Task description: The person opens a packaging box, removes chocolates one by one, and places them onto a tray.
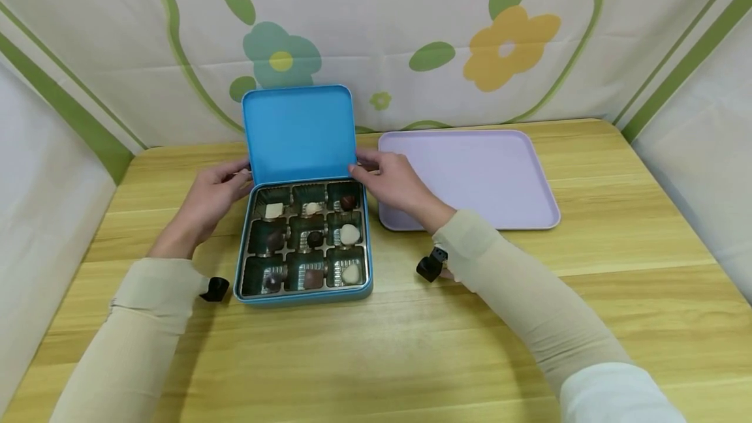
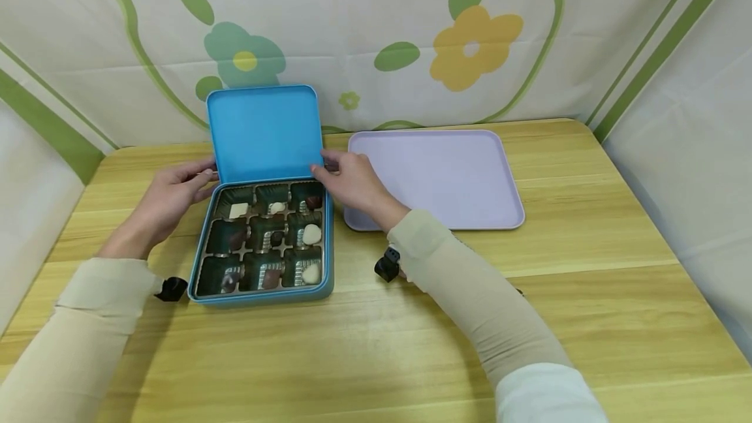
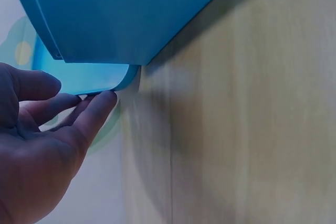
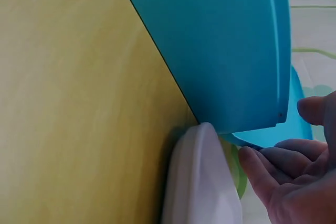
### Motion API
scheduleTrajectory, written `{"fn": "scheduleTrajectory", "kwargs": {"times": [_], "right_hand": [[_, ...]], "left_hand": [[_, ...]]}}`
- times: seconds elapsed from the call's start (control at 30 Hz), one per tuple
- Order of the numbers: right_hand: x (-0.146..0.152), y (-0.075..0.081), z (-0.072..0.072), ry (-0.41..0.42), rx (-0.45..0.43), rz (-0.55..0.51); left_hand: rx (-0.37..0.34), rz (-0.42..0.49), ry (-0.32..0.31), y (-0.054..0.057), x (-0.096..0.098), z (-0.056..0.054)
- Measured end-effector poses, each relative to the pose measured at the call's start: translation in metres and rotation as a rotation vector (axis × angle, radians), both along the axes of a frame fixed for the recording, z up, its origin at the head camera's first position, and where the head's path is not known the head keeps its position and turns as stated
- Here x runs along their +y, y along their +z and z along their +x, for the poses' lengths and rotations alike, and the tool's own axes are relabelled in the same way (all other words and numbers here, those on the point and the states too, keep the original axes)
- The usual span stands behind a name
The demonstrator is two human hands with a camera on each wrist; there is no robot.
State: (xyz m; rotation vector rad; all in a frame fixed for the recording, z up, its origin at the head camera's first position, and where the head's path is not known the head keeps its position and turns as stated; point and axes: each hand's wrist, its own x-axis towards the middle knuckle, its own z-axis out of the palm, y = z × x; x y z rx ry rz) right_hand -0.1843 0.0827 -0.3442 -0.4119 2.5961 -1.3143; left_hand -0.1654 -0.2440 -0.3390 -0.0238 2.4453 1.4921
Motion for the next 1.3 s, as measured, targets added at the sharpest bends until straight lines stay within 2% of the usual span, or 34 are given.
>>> {"fn": "scheduleTrajectory", "kwargs": {"times": [0.3, 0.47, 0.63, 0.8, 1.3], "right_hand": [[-0.004, -0.004, 0.000, -0.015, -0.047, -0.004], [-0.007, -0.005, -0.001, -0.053, -0.049, -0.003], [-0.009, -0.005, -0.003, -0.087, -0.051, 0.013], [-0.010, -0.007, -0.004, -0.082, -0.031, 0.042], [-0.014, -0.010, -0.004, -0.043, -0.020, 0.116]], "left_hand": [[-0.035, -0.042, -0.009, 0.002, -0.001, 0.000], [-0.014, -0.079, 0.007, 0.001, -0.001, 0.002], [0.013, -0.135, 0.044, -0.005, -0.004, 0.002], [0.035, -0.149, 0.055, -0.010, -0.009, 0.004], [0.000, -0.196, 0.048, -0.013, -0.011, 0.013]]}}
